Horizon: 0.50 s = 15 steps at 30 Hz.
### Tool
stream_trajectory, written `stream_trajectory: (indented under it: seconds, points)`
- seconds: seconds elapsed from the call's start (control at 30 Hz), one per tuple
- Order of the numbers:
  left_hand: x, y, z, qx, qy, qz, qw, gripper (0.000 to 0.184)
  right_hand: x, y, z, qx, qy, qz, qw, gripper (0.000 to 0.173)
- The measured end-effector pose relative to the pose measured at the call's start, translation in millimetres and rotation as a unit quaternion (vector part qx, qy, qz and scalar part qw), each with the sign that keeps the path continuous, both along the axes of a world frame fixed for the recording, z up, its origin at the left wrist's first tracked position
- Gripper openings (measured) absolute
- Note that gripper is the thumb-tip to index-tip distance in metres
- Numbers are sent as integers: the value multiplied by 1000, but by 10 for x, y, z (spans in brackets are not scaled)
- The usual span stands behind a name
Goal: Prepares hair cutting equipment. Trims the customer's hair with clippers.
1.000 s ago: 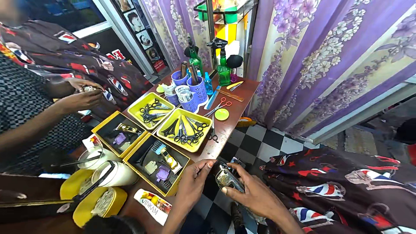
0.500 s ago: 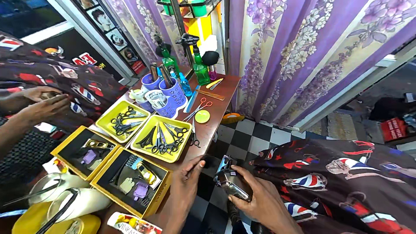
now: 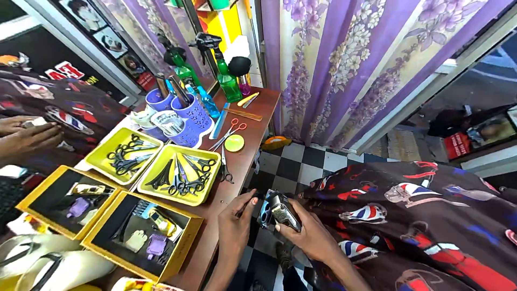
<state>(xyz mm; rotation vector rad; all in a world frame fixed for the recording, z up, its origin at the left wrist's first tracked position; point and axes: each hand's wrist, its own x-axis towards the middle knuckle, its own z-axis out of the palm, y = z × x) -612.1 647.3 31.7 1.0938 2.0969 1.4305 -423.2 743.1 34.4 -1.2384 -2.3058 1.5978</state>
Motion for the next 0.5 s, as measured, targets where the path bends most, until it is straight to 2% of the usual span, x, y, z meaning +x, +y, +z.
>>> stream_trajectory:
  seconds: [0.07,0.13,0.3,0.5]
  points:
    - [27,34,66,17,-83,-34,996,20,7,-33,55,-72,40,13,996,78]
    - [32,48,119,46,-154,-64,985,20,15,-52,99,-99,50,16,994,80]
    - [9,45,106,50,-131,-112,984,19,29,-26,183,-54,4,34,998,82]
    - [9,65,43,41,-129,-138,981,21,17,34,244,-45,-17,50,998,86]
